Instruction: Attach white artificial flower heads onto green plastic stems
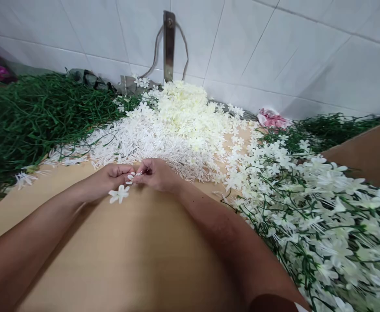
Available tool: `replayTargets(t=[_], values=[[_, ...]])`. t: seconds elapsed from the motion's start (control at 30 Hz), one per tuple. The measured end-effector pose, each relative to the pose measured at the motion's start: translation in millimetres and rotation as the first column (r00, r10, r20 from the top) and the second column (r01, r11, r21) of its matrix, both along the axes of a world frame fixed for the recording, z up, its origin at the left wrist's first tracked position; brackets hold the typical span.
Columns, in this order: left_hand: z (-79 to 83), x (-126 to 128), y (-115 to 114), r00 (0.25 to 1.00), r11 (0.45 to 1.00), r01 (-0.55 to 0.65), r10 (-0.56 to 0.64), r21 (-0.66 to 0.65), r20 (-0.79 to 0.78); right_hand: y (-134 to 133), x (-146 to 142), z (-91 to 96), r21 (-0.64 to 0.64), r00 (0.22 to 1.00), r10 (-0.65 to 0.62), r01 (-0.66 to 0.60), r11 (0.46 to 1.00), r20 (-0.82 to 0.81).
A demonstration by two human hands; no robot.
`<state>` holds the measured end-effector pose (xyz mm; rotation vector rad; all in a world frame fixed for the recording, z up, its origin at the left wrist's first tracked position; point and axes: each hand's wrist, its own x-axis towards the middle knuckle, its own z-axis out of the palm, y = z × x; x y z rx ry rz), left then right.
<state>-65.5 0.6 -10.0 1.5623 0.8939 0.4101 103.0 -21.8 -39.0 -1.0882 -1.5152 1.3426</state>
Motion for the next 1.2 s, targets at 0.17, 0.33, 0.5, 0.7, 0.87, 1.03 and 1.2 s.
replayTargets(t=[0.17, 0.33, 0.5, 0.7, 0.87, 1.03, 1.2], values=[[-4.8, 2, 3, 0.994, 0.994, -0.1, 0.097, 0.052, 0.059, 7, -8, -1.3, -0.093, 0.989, -0.101, 0.092, 0.991, -0.103], [-6.3, -5, 9, 0.978, 0.991, -0.127, 0.118, 0.04, 0.175, -10, 17, 31.0, -0.045, 0.99, -0.088, 0.083, 0.995, -0.11], [-11.5, -7, 10, 0.944, 0.978, -0.205, 0.189, 0.036, 0.27, -36, 62, 88.5, 0.262, 0.974, -0.213, 0.225, 0.939, -0.074], [-15.9, 2, 6, 0.979, 0.981, -0.157, 0.139, 0.113, 0.147, -34, 56, 119.8, 0.426, 0.936, -0.325, 0.241, 0.872, 0.135], [-17.1, 3, 4, 0.993, 0.972, -0.115, 0.106, 0.206, 0.053, -19, 60, 134.8, 0.546, 0.892, -0.451, 0.367, 0.754, 0.024], [-27.9, 7, 9, 0.993, 0.95, -0.118, 0.119, 0.288, 0.015, 32, 11, 111.2, 0.534, 0.899, -0.424, 0.306, 0.788, 0.11], [-38.2, 6, 12, 0.99, 0.925, -0.14, 0.142, 0.352, 0.022, 76, -70, 64.8, 0.499, 0.639, -0.294, -0.163, 0.851, 0.711]])
